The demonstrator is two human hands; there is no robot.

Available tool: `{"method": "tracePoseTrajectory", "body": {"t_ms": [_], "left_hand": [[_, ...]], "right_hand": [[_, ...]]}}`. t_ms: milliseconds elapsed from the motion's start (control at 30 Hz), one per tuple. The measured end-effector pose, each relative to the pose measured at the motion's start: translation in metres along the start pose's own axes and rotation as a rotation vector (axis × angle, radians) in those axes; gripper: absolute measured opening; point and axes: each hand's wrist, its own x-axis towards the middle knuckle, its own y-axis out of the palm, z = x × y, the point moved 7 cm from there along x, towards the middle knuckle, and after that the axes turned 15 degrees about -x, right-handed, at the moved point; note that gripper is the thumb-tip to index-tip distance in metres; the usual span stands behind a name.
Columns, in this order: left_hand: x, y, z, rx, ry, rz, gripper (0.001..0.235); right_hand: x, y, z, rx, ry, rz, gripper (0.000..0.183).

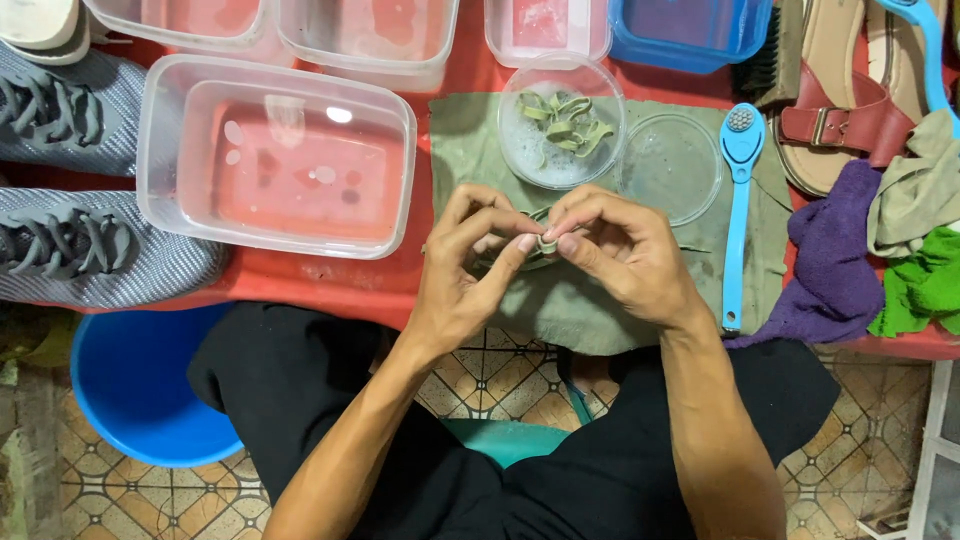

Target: The person sits cross-legged and cleans a green shoe lace by hand. They repeatedly dip the lace into a small container of soapy water, scrub it between their fingers, and rinse it in a larger container of water. The person handles the lace continuously, stretching and wringing it out during the process.

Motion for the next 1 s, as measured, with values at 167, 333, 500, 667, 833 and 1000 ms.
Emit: {"method": "tracePoseTrajectory", "body": {"t_ms": [167, 333, 500, 667, 833, 1000], "left_hand": [[-0.003, -0.004, 0.001, -0.034, 0.019, -0.032, 0.011], [-0.003, -0.007, -0.001, -0.011, 0.061, -0.037, 0.012], [-0.004, -0.010, 0.001, -0.010, 0.035, -0.065, 0.012], [-0.007, -0.012, 0.004, -0.105, -0.027, -0.141, 0.030], [-0.011, -0.010, -0.003, -0.142, -0.018, -0.144, 0.032], [-0.013, -0.006, -0.013, -0.114, 0.054, -0.107, 0.032]], "right_hand": [[0.000, 0.009, 0.004, 0.044, 0.064, 0.010, 0.010], [-0.007, 0.010, -0.023, 0.074, 0.116, 0.007, 0.016], [-0.005, 0.013, -0.021, 0.117, 0.084, -0.012, 0.013], [-0.005, 0.014, -0.014, 0.194, 0.078, -0.115, 0.014], [-0.009, -0.014, -0.001, -0.016, 0.129, -0.267, 0.019], [-0.006, -0.064, 0.019, -0.453, 0.104, -0.572, 0.017]]}}
